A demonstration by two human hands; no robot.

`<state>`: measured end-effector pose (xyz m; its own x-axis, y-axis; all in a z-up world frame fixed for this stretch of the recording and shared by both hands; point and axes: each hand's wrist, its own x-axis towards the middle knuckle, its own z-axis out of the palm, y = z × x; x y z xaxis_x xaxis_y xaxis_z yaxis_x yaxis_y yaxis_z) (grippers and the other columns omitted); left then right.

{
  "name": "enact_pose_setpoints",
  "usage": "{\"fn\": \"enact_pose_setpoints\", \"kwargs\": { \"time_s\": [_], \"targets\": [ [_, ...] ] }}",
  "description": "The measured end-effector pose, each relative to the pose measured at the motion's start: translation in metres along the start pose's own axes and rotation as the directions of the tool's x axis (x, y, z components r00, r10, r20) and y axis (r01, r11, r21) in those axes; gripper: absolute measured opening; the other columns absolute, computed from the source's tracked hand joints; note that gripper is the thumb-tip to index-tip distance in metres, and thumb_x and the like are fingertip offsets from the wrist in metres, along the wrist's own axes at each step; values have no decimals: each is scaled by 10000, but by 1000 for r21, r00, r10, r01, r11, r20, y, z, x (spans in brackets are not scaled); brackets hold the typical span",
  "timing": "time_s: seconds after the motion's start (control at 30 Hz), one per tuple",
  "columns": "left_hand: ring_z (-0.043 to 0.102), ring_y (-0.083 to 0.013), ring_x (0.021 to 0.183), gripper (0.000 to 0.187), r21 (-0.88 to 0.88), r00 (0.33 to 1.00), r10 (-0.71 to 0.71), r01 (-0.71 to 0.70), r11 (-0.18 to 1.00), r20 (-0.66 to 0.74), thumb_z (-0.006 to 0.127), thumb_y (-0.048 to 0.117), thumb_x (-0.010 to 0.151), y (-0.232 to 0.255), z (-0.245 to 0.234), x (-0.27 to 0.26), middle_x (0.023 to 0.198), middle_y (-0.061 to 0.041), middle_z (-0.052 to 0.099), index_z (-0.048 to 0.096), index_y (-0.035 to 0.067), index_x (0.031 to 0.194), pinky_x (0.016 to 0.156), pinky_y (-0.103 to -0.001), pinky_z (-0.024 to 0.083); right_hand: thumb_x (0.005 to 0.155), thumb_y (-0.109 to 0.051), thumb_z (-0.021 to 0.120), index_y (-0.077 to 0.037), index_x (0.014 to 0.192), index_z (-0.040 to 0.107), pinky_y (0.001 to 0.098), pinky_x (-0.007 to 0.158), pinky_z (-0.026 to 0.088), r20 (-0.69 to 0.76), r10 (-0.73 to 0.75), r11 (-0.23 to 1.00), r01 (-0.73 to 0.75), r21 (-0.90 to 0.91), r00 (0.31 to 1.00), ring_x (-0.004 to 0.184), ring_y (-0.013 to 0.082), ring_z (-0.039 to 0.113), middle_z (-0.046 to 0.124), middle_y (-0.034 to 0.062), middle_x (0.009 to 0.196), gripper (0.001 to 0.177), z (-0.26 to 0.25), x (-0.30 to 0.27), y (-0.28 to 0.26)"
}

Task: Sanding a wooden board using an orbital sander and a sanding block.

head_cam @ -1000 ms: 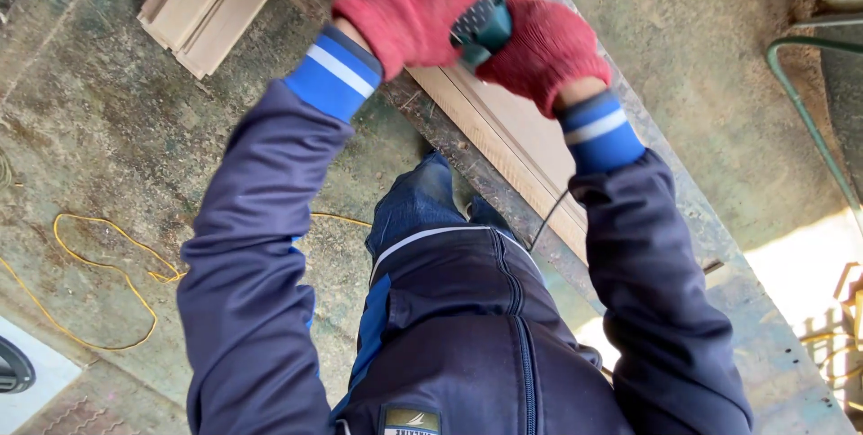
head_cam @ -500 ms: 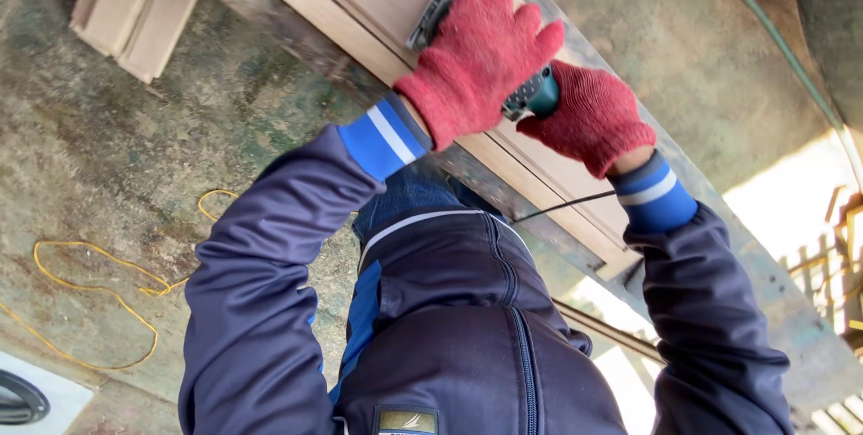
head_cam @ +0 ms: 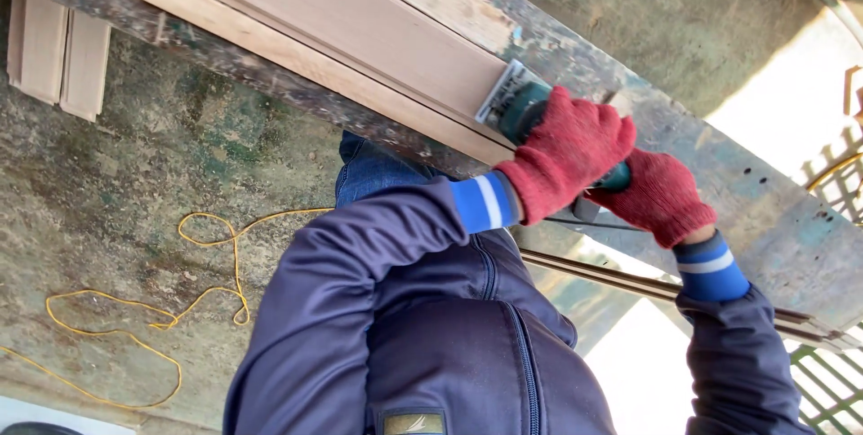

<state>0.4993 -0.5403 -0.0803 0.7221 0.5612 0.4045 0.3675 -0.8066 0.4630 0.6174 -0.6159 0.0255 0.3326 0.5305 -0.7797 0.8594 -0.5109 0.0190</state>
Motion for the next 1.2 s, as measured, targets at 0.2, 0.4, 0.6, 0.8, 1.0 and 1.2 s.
{"fn": "enact_pose_setpoints", "kwargs": {
  "time_s": [0.2,0.4,0.6,0.8,1.0,1.2],
  "targets": [
    [673,-335,721,191,52,953,-17,1,999,302,678,263,826,61,0,48,863,-73,711,695,198,1005,785,-652,418,742,-642,791,-117,1132,753,432,708,572,-142,-64,995,52,-86,988,809,383,754,798,133,968,655,33,-18,86],
    [670,-405,741,173,43,923,294,-314,948,249,678,216,809,101,21,96,873,-127,721,753,144,946,805,-758,386,797,-421,863,4,1178,733,437,737,550,-283,82,963,-2,271,956,840,351,724,772,196,996,584,24,-59,103],
    [669,-482,763,186,-4,736,649,-661,751,194,679,164,790,182,41,123,884,-187,732,819,85,882,827,-877,353,754,-77,869,71,1224,674,412,657,499,-291,331,639,14,769,898,804,291,618,686,204,974,530,37,-119,101],
    [523,-300,694,139,-74,732,625,-663,745,-269,768,-87,775,152,-28,149,712,-83,600,723,37,817,861,-629,299,852,-80,633,-25,1331,589,234,617,582,-280,382,-73,330,941,881,719,168,667,672,88,985,484,86,-147,110],
    [556,-198,636,223,-345,973,212,-229,910,-86,773,81,768,-27,-97,67,798,-23,657,684,119,969,606,-356,477,885,-170,649,-31,1374,559,257,637,584,-235,455,-501,465,730,859,704,175,669,691,105,1067,516,163,-133,137],
    [631,-189,714,157,-71,893,-297,339,938,337,735,183,870,-106,-135,-38,904,-38,732,755,99,1002,656,-345,522,914,-230,711,-57,1384,546,262,680,562,-228,459,-715,510,479,858,750,175,665,692,78,1093,527,217,-104,146]
  ]
}}
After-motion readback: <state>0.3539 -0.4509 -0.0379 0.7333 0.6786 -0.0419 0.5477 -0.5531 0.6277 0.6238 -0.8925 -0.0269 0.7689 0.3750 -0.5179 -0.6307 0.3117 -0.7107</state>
